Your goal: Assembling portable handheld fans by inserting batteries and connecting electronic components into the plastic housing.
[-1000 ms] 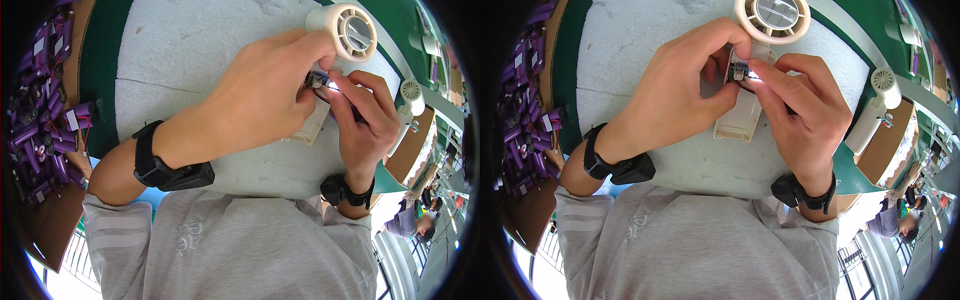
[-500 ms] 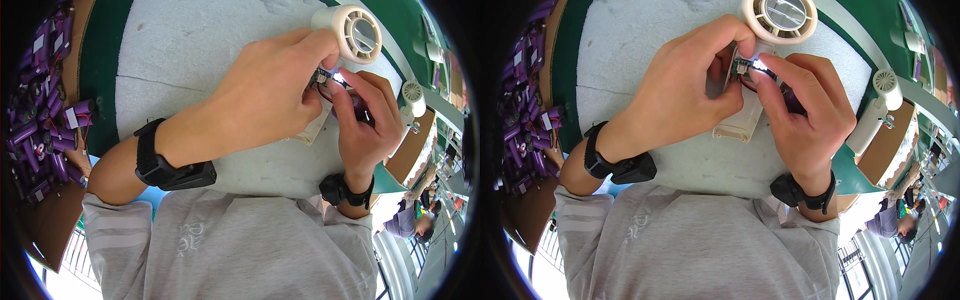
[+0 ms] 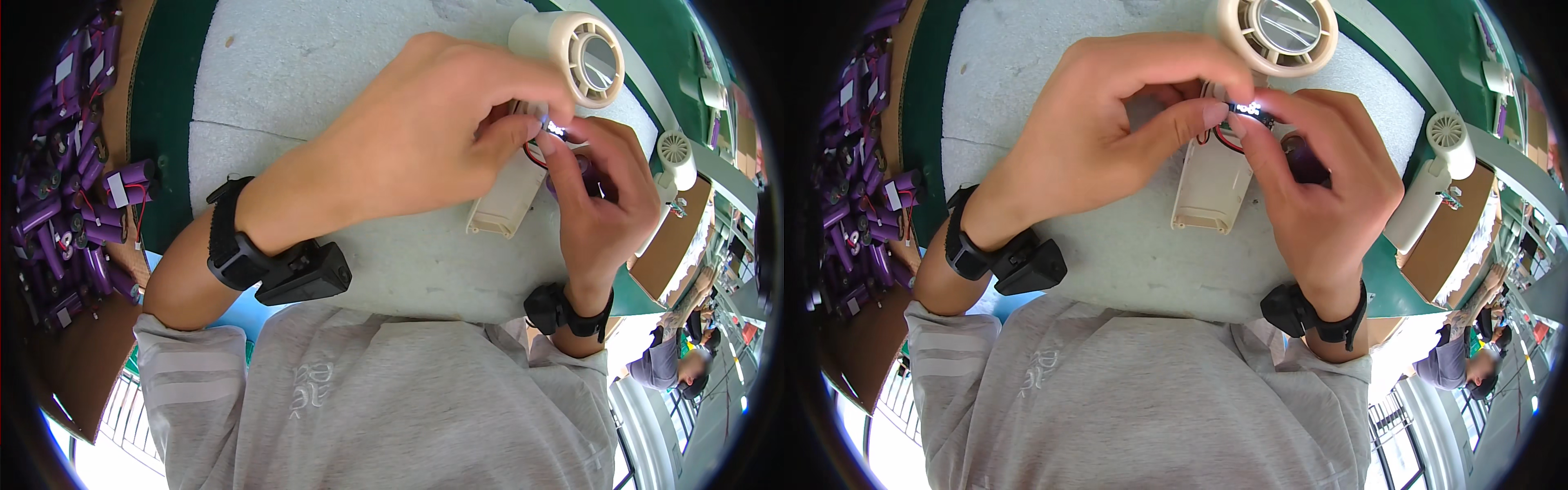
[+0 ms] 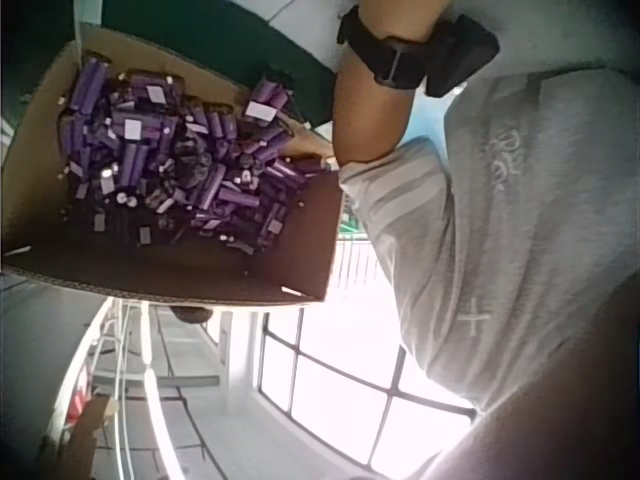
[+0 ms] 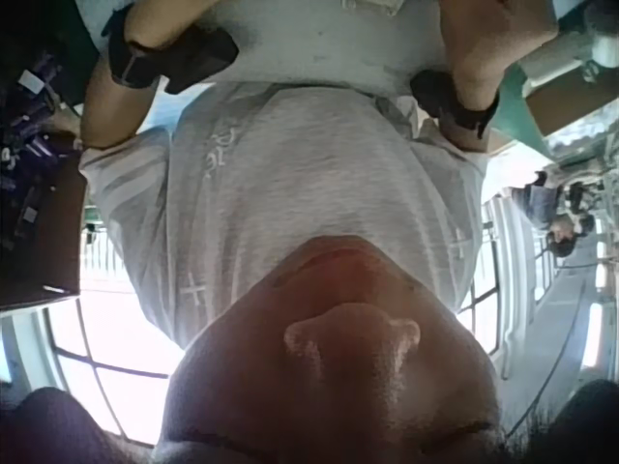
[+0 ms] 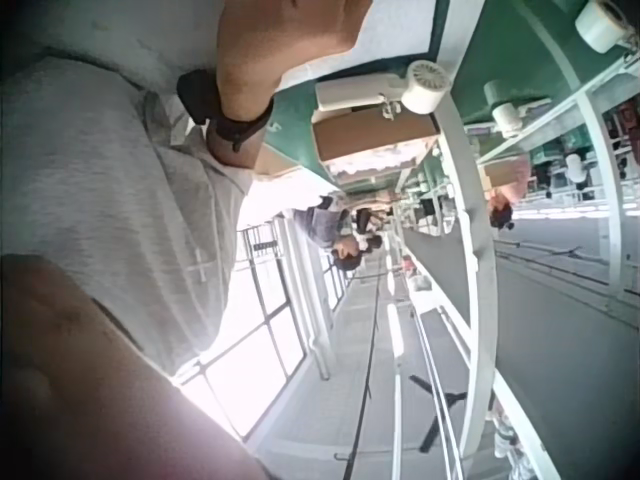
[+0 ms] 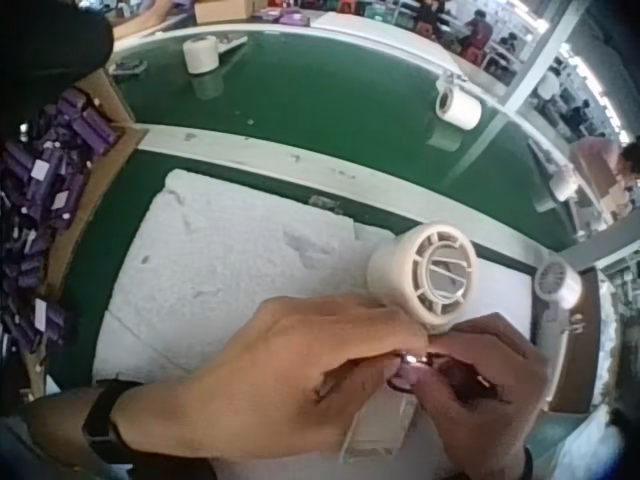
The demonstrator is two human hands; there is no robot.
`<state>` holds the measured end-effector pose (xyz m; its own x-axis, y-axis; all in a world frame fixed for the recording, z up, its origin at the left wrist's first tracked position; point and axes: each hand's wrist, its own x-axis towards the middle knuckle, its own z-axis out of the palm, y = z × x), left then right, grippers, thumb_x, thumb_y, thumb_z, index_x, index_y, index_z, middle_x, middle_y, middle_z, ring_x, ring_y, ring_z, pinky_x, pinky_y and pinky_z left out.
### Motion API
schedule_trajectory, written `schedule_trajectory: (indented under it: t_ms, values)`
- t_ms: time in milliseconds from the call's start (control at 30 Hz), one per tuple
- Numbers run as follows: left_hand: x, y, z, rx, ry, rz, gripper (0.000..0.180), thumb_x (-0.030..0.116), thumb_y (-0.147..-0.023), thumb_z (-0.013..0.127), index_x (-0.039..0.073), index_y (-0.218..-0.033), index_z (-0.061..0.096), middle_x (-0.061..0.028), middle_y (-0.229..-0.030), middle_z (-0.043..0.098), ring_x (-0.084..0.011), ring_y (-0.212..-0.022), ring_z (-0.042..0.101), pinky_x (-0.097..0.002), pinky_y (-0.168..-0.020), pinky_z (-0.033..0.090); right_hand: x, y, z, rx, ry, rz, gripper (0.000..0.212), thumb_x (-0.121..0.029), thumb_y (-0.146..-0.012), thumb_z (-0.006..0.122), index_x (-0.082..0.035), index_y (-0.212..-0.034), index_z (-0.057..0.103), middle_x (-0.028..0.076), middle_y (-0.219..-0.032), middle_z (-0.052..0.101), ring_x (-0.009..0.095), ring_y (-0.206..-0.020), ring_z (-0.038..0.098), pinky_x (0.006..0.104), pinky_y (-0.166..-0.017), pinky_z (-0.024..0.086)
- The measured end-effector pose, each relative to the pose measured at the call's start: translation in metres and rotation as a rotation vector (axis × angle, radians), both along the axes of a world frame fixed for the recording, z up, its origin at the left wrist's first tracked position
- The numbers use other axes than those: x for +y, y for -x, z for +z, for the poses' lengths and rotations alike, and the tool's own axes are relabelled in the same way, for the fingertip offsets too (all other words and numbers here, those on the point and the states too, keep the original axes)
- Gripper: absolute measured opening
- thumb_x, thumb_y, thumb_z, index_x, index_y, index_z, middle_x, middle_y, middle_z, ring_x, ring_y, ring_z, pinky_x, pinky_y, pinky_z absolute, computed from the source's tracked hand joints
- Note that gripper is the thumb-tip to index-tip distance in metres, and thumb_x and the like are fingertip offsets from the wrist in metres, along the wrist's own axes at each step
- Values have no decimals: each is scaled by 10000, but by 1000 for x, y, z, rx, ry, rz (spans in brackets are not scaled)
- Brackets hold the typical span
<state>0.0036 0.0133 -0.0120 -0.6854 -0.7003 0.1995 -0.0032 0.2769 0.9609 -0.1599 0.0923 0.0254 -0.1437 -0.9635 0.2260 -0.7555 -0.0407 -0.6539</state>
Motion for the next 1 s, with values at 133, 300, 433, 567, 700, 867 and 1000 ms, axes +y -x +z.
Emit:
schedule_trajectory:
  t_ms: [133, 300, 433, 567, 700, 867, 1000]
  values:
    - [-6, -3, 4, -30, 89, -57, 223, -67, -827, 600, 46, -1002, 679, -94, -932, 657, -198, -784, 641, -262, -677, 511, 1, 6, -4, -230, -193, -70, 152, -5, -745, 769, 16, -838, 651, 42, -788, 621, 66, -591, 580, 188, -479, 413]
    - [-9, -6, 7, -116, 119, -124, 280, -69, -787, 633, 66, -1025, 695, -94, -945, 657, -207, -820, 646, -264, -695, 509, 1, 9, 9, -314, -431, -54, 205, -1, -769, 746, 5, -918, 605, 31, -783, 602, 65, -604, 583, 185, -502, 428]
    - [-4, -5, 10, -107, 71, -94, 311, -80, -741, 650, 69, -1009, 699, -69, -959, 651, -176, -818, 631, -249, -690, 493, 4, 25, 17, -475, -642, 70, 365, 39, -734, 738, -18, -1053, 571, 41, -880, 582, 91, -689, 592, 223, -584, 477]
    - [1, -4, 14, -136, -13, -35, 342, -89, -709, 653, 80, -1002, 702, -39, -960, 635, -131, -795, 601, -231, -667, 469, 8, 28, 15, -532, -496, 242, 498, 86, -663, 733, -35, -1104, 536, 61, -997, 547, 139, -767, 586, 272, -670, 504]
    - [1, -3, 8, -114, 12, 39, 344, -92, -714, 642, 87, -1002, 702, -18, -953, 620, -90, -744, 559, -205, -633, 435, 8, 31, 10, -377, -390, 225, 559, 103, -601, 738, -41, -1101, 536, 86, -1057, 523, 199, -794, 580, 300, -705, 506]
    - [-1, -5, 9, -151, -23, 58, 353, -101, -719, 617, 90, -1004, 701, -8, -969, 610, -62, -723, 533, -184, -613, 414, 9, 39, 7, -51, -228, 230, 455, 100, -606, 745, -19, -1010, 575, 95, -1042, 556, 227, -822, 596, 300, -715, 506]
    - [2, -2, 11, -131, -130, 72, 350, -110, -722, 593, 82, -995, 701, -3, -1004, 605, -34, -707, 510, -165, -598, 395, 11, 36, 23, 167, -235, 224, 333, 88, -623, 759, 5, -915, 620, 105, -1032, 611, 220, -893, 626, 298, -772, 503]
